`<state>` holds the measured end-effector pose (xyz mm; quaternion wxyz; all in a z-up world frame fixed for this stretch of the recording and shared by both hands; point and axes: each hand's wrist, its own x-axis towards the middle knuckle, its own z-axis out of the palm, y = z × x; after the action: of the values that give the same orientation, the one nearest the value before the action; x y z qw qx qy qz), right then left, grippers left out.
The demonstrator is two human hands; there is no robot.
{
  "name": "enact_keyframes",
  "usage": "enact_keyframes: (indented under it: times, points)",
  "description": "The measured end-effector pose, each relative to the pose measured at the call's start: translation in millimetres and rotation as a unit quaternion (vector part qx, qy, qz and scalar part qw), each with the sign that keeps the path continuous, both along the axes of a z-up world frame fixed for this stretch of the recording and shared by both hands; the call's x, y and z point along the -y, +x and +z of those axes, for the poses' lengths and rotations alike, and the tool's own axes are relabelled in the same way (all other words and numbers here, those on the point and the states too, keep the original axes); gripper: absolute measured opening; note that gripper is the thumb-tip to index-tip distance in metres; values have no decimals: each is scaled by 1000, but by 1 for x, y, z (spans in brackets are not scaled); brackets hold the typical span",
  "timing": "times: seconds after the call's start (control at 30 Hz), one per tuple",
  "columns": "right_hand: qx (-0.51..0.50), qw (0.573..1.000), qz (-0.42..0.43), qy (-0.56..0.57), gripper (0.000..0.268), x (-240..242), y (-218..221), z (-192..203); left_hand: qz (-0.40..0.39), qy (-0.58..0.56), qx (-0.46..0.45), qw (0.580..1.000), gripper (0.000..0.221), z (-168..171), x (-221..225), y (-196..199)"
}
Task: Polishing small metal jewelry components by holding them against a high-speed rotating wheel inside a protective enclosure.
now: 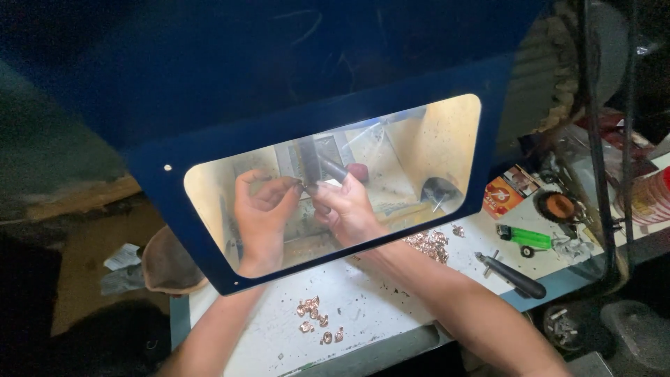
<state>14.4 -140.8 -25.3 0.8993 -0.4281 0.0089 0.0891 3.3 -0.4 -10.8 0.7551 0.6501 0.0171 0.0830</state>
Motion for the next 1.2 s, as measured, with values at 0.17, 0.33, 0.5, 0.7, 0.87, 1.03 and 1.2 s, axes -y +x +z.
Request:
enact_keyframes:
  times: [0.17,0.33,0.5,0.7,0.87,1.03,1.2]
  points:
    - [9,999,-18,-37,71,0,-17,22,-4,-3,40,999,51,-4,-3,-5]
    - [33,993,-26,-107,75,9,-23,33,19,-1,68,998,58,-1,2,-10]
    - [23,993,-20,-113,73,15,-20,27,52,5,54,997,61,-9,4,-7]
    - [-21,995,-39,-94,75,12,-15,24,72,3,-15,997,60,4,16,-1]
    - [-41,993,-35,-107,77,12,-11,26,71,-8,-59,996,57,5,20,2]
    - [-57,994,-36,-91,77,13,-16,37,54,-22,-57,997,58,5,19,-1]
    - [-68,993,-38,-93,78,11,-10,33,46,-51,-58,996,57,3,20,0]
